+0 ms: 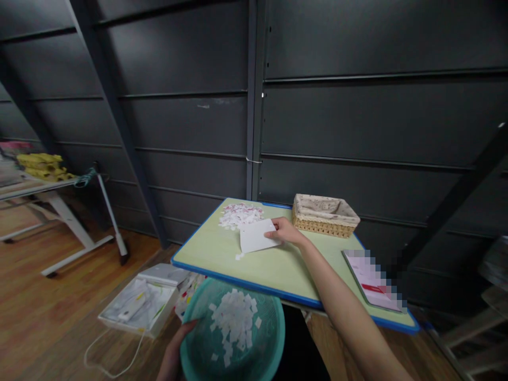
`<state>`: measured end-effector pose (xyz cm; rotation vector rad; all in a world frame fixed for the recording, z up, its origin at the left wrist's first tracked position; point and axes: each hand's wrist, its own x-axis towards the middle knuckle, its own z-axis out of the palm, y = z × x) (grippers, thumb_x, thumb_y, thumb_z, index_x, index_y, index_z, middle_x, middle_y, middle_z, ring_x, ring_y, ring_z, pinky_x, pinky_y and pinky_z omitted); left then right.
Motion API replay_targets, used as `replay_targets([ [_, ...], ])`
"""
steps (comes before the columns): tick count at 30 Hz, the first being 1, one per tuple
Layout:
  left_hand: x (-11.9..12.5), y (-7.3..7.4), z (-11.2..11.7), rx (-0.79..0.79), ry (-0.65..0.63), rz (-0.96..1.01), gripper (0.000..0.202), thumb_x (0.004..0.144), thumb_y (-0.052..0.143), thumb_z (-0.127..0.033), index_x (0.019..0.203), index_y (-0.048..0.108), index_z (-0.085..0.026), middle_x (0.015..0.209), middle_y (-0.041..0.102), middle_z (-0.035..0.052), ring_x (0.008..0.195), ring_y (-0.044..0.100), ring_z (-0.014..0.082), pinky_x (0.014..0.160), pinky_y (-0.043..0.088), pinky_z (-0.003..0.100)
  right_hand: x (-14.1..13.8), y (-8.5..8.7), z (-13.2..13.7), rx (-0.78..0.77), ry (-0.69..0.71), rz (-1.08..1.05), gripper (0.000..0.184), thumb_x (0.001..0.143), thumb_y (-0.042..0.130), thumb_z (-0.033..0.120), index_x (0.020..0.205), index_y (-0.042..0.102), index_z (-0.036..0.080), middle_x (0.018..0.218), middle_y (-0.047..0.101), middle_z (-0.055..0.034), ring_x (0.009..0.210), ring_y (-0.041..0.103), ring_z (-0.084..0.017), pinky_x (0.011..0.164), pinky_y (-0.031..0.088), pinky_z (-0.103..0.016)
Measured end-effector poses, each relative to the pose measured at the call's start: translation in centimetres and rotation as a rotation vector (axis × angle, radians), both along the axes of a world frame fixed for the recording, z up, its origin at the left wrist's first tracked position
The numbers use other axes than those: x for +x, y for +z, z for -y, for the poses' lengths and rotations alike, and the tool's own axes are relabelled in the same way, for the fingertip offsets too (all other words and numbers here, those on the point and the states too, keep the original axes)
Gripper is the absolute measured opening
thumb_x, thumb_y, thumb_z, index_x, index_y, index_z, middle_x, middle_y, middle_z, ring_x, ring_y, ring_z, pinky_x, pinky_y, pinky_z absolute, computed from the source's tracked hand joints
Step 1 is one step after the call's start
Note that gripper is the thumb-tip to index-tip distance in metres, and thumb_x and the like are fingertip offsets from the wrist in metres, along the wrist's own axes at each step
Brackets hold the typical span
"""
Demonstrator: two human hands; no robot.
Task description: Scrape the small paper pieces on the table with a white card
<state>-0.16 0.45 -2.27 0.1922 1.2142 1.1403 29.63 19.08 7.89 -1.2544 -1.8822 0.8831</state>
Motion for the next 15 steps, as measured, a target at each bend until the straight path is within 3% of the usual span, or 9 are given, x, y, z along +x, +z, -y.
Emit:
replay_targets([
  [8,-1.1,1.6,-0.3,0.032,0.003,0.006,0.005,0.065,0.072,-0.016,0.065,0.067,-0.014,0.052,0.073,0.0044,0.047,0.067,0.0227,0.054,0.057,0.035,-1.5,-0.6,0.4,-0.071,0.093,-0.146,0.028,0.056,0.070,0.033,0.072,0.064,0.010,0.064,0.057,0.0002,0.056,0.044,-0.010,0.050,0.033,-0.021],
  [15,-0.7,2.1,-0.1,0.013,-0.008,0.031,0.007,0.067,0.069,-0.020,0.066,0.068,-0.013,0.054,0.073,0.0070,0.048,0.067,0.0238,0.054,0.058,0.039,-2.0,-1.3,0.7,-0.123,0.115,-0.212,0.026,0.055,0.071,0.029,0.071,0.065,0.010,0.066,0.058,-0.0014,0.058,0.047,-0.011,0.051,0.034,-0.021],
])
